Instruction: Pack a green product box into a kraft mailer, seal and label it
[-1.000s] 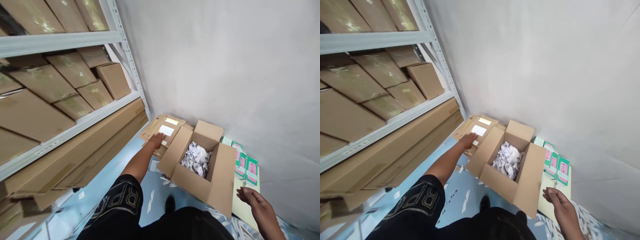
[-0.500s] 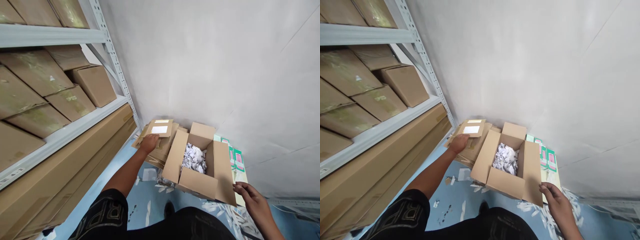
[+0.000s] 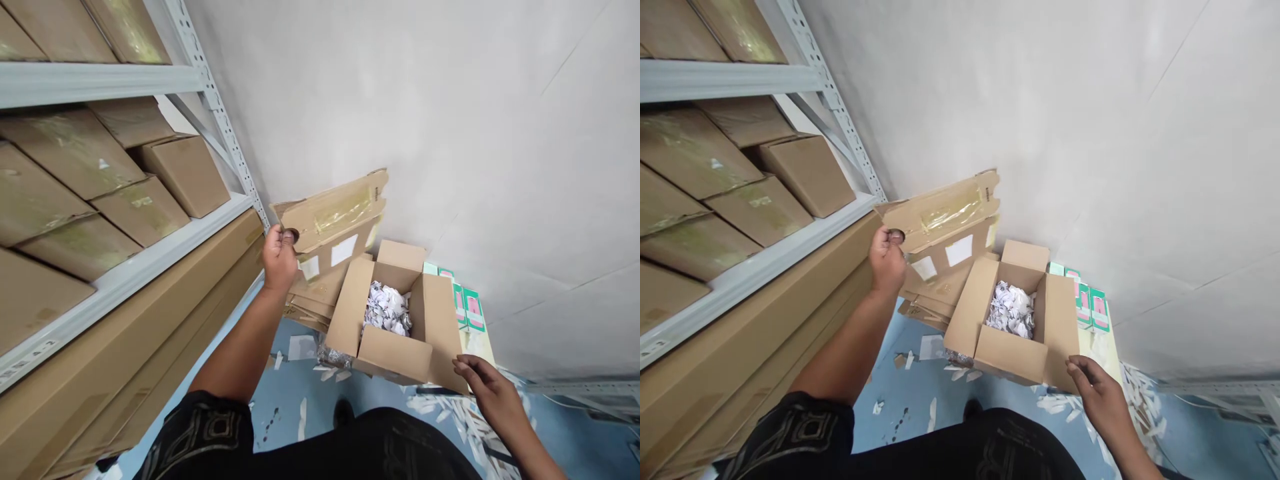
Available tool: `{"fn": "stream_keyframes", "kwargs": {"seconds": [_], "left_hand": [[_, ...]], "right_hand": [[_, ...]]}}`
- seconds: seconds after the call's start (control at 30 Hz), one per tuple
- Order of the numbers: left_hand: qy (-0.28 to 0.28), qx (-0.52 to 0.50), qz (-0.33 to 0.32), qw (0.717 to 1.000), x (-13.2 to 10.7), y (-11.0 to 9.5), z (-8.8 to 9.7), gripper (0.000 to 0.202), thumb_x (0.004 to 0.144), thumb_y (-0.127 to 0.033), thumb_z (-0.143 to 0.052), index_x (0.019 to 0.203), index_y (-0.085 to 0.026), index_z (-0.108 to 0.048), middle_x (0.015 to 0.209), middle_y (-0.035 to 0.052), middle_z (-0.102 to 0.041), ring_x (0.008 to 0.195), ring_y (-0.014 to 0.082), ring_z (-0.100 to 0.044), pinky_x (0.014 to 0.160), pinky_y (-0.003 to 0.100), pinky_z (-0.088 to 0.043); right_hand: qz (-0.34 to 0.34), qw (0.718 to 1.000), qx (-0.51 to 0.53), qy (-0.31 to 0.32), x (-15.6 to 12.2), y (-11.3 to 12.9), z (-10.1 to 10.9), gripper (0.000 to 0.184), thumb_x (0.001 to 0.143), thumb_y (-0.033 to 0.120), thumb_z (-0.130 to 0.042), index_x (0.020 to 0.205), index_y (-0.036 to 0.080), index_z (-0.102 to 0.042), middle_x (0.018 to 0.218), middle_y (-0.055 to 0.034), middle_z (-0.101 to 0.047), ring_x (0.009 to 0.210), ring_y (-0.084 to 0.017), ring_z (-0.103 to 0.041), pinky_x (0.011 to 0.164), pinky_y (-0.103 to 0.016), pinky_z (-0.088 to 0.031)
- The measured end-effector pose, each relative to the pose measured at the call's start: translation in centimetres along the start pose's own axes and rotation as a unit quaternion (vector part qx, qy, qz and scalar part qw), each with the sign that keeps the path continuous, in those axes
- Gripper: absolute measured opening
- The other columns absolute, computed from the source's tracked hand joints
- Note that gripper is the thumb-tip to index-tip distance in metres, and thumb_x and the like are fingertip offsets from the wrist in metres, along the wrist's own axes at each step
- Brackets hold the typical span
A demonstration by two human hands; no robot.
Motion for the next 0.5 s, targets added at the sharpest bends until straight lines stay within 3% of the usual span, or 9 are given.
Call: {"fn": "stream_keyframes", "kwargs": {"seconds": [0.07,0.17,0.3,0.37,0.5], "left_hand": [[0.008,-0.058,0.045,0.997,-2.6,-1.3,-2.3,0.020,0.097,-0.041,-0.054,0.091,-0.023,-0.055,0.084,0.0001,-0.059,0.083,0.0166,-0.060,0.082,0.029,-0.050],[0.044,-0.103,0.138,0.984,-8.4,-3.1,-6.7,0.023,0.097,-0.043,-0.053,0.085,-0.024,-0.049,0.080,0.0000,-0.056,0.079,0.0168,-0.059,0.075,0.029,-0.052],[0.167,-0.154,0.240,0.944,-18.0,-6.3,-14.1,0.025,0.100,-0.050,-0.045,0.096,-0.026,-0.052,0.086,0.0016,-0.060,0.081,0.0186,-0.063,0.069,0.030,-0.054],[0.209,-0.207,0.278,0.914,-22.5,-8.1,-17.9,0.026,0.100,-0.050,-0.045,0.105,-0.026,-0.054,0.092,0.0030,-0.064,0.085,0.0192,-0.066,0.073,0.032,-0.056],[0.275,-0.326,0.345,0.836,-31.2,-12.1,-25.8,0.024,0.095,-0.046,-0.058,0.109,-0.027,-0.058,0.101,0.0038,-0.068,0.092,0.0190,-0.069,0.081,0.033,-0.057]], "right_hand": [[0.003,0.999,0.043,0.012,0.0,-0.1,-0.1,0.048,0.080,0.065,-0.072,0.106,0.025,-0.076,0.121,-0.0091,-0.077,0.121,-0.035,-0.067,0.106,-0.041,-0.052],[0.016,0.989,0.144,0.020,-0.3,0.0,-0.1,0.061,0.081,0.063,-0.074,0.129,0.026,-0.065,0.140,-0.0130,-0.067,0.127,-0.035,-0.064,0.108,-0.047,-0.051],[0.059,0.956,0.285,0.044,-2.1,0.1,1.4,0.087,0.075,0.067,-0.080,0.147,0.029,-0.050,0.158,-0.0145,-0.050,0.134,-0.036,-0.059,0.105,-0.048,-0.054],[0.043,0.937,0.345,0.014,-3.1,-1.2,3.8,0.092,0.074,0.069,-0.078,0.151,0.030,-0.045,0.161,-0.0111,-0.047,0.135,-0.035,-0.058,0.104,-0.047,-0.055],[-0.069,0.878,0.462,-0.101,-4.9,-7.6,11.5,0.088,0.077,0.064,-0.075,0.151,0.033,-0.040,0.143,-0.0079,-0.065,0.118,-0.034,-0.071,0.091,-0.046,-0.062]]}}
Point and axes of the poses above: each hand's wrist, its own x-axis towards the middle knuckle, its own z-axis out of the back of the hand, y = z × x, the point moved 7 cm from there along x, towards the middle knuckle
